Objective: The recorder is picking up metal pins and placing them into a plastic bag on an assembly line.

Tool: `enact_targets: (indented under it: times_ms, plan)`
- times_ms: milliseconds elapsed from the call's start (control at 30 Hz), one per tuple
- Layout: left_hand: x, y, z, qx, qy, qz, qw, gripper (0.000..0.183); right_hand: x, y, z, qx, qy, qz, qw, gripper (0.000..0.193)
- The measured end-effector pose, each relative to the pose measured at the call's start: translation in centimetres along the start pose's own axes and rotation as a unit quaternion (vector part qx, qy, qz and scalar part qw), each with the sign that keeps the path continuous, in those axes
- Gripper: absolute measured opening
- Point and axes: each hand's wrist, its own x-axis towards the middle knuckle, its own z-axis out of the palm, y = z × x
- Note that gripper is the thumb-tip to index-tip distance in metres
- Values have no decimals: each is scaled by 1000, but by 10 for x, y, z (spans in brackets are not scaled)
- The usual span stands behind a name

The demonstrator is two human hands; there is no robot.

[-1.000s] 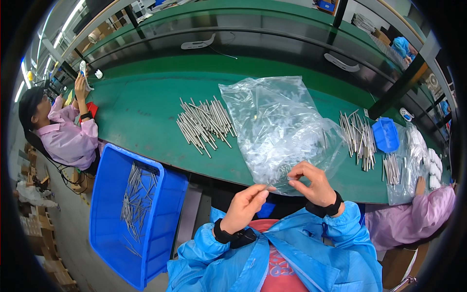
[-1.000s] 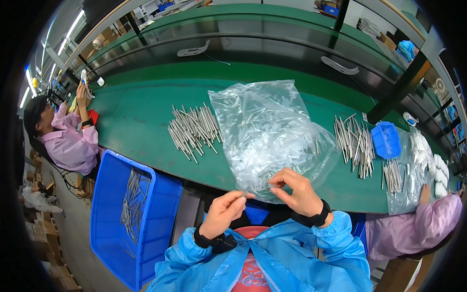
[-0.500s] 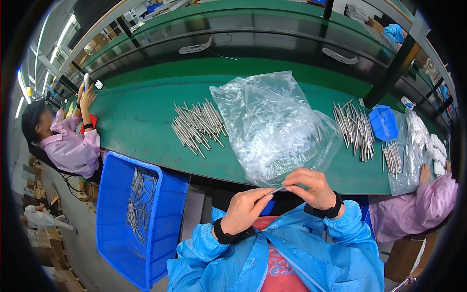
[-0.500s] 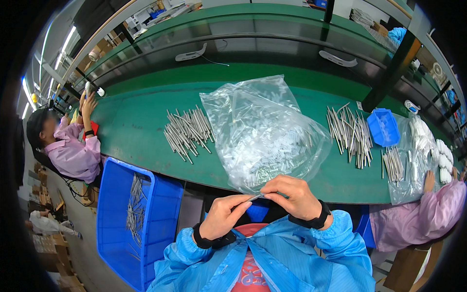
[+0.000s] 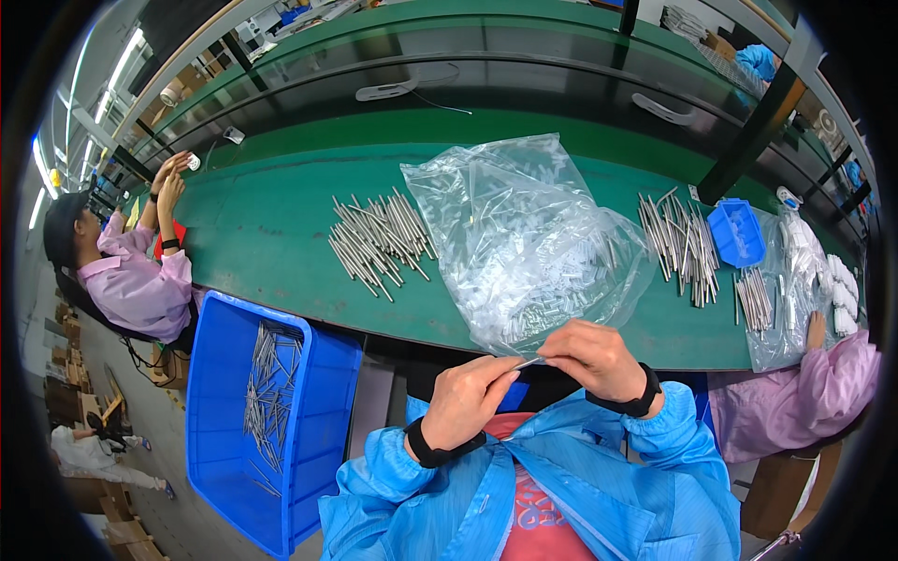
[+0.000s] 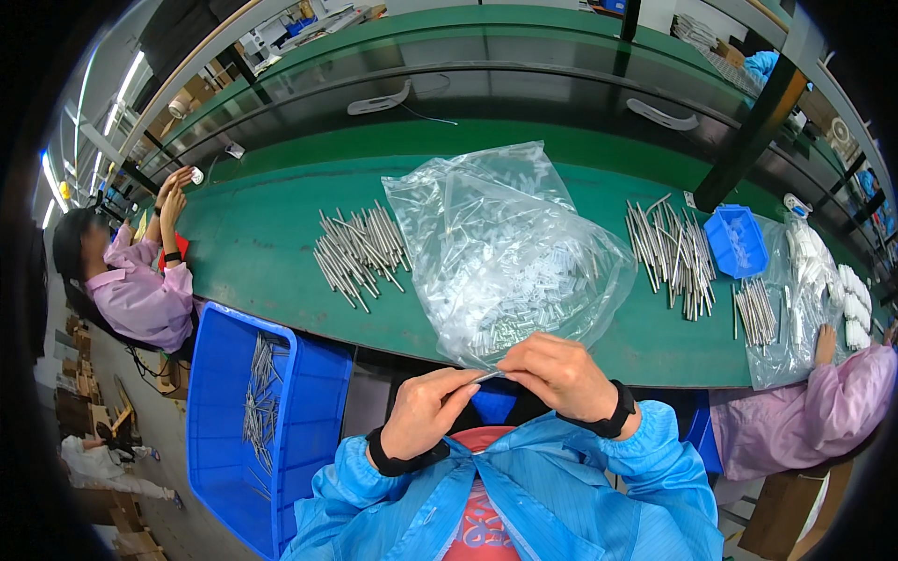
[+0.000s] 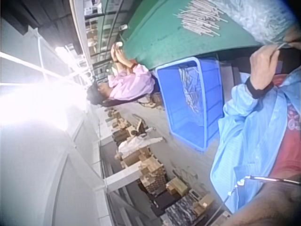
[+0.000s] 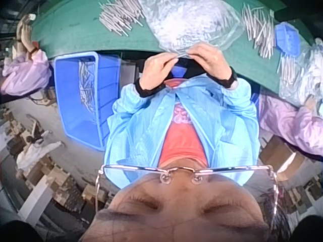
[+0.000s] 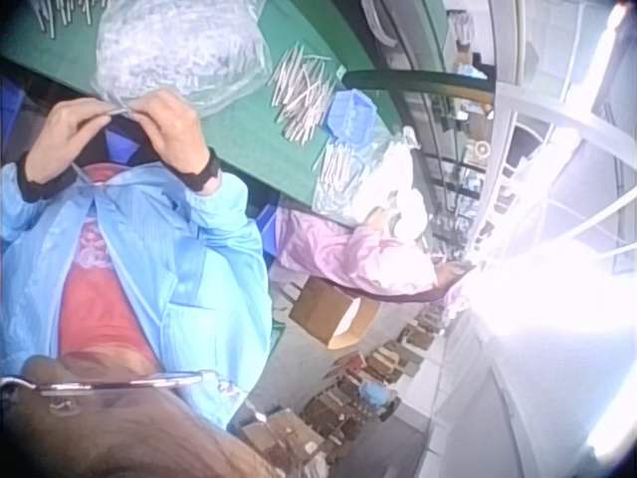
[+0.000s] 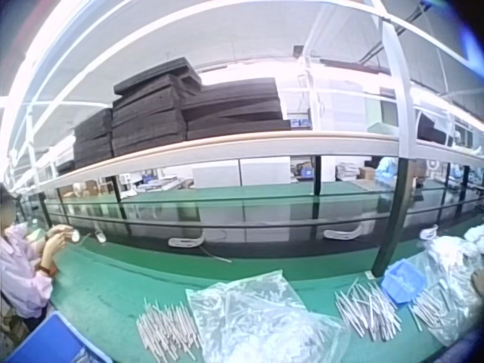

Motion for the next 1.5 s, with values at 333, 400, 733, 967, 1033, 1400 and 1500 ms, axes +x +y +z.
enact_targets:
  times_ms: [333, 400, 733, 967, 1033, 1400, 1500]
  plan:
    - [-1, 3, 2, 34, 22, 33, 999, 19, -5, 2, 18, 23, 5, -2, 1000, 16]
    - [-1, 1, 3, 27, 20, 33, 999, 19, -6, 4, 21, 25, 17, -10, 999, 18]
    - [-1, -2, 1, 22, 0, 46, 999, 19, -8, 5, 16, 26, 6, 1, 1000, 17]
    - [0, -5, 1, 13, -4, 41, 999, 19, -8, -4, 16, 28, -1, 44, 999, 18]
    - [0, -4, 0, 2, -18, 27, 999, 18, -7, -5, 13, 41, -21, 94, 994, 18]
    - [3, -6, 5, -2, -32, 38, 999, 18, -14, 6, 22, 17, 25, -13, 999, 16]
    - [4, -11, 6, -63, -68, 2, 996, 19, -14, 5, 22, 41, 22, -5, 999, 16]
